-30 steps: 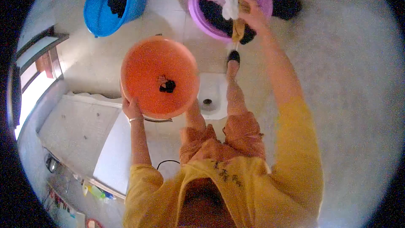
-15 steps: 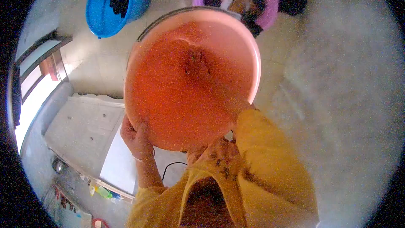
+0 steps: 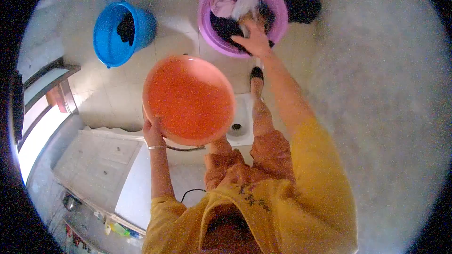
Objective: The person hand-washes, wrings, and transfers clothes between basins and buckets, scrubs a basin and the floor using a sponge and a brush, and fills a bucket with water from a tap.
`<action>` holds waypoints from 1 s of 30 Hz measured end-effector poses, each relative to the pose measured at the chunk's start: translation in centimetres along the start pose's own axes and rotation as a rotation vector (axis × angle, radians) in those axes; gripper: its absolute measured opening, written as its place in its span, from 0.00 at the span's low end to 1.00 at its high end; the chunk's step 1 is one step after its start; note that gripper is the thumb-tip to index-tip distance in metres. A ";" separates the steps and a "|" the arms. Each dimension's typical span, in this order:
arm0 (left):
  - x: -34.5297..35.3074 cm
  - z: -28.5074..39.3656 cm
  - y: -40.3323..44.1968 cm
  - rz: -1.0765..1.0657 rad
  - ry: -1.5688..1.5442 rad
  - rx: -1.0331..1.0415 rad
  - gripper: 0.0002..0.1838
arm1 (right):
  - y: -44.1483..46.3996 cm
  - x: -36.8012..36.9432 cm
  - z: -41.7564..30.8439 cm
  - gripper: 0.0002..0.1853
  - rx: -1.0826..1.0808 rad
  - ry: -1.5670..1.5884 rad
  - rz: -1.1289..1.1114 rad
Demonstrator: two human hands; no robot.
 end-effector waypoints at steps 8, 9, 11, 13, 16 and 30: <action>8.0 3.8 1.3 -0.207 -0.247 -0.100 0.14 | -2.5 -3.9 0.1 0.33 -0.010 0.077 -0.225; 10.3 5.1 1.1 -0.221 -0.326 -0.077 0.17 | -3.5 -4.7 1.2 0.28 0.001 0.135 -0.164; 13.6 6.6 1.5 -0.265 -0.255 -0.025 0.25 | -5.9 -6.9 2.7 0.22 0.088 0.319 -0.083; 17.4 7.4 2.7 -0.358 -0.392 0.052 0.28 | -8.3 -9.5 4.7 0.19 0.166 0.305 -0.069; 21.8 8.3 3.0 -0.410 -0.283 0.038 0.29 | -12.7 -12.0 11.4 0.16 0.274 0.198 -0.051; 31.6 12.4 -3.0 -0.436 -0.423 -0.328 0.17 | -41.6 -15.7 28.4 0.05 0.717 -0.044 -0.235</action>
Point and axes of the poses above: each hand's wrist, its own y-axis towards the middle knuckle, its own x-axis out of the palm, z = x × y, the point moved 7 cm from there along y, towards the middle knuckle, and after that the axes turned 1 degree about y, right-handed, at the moved point
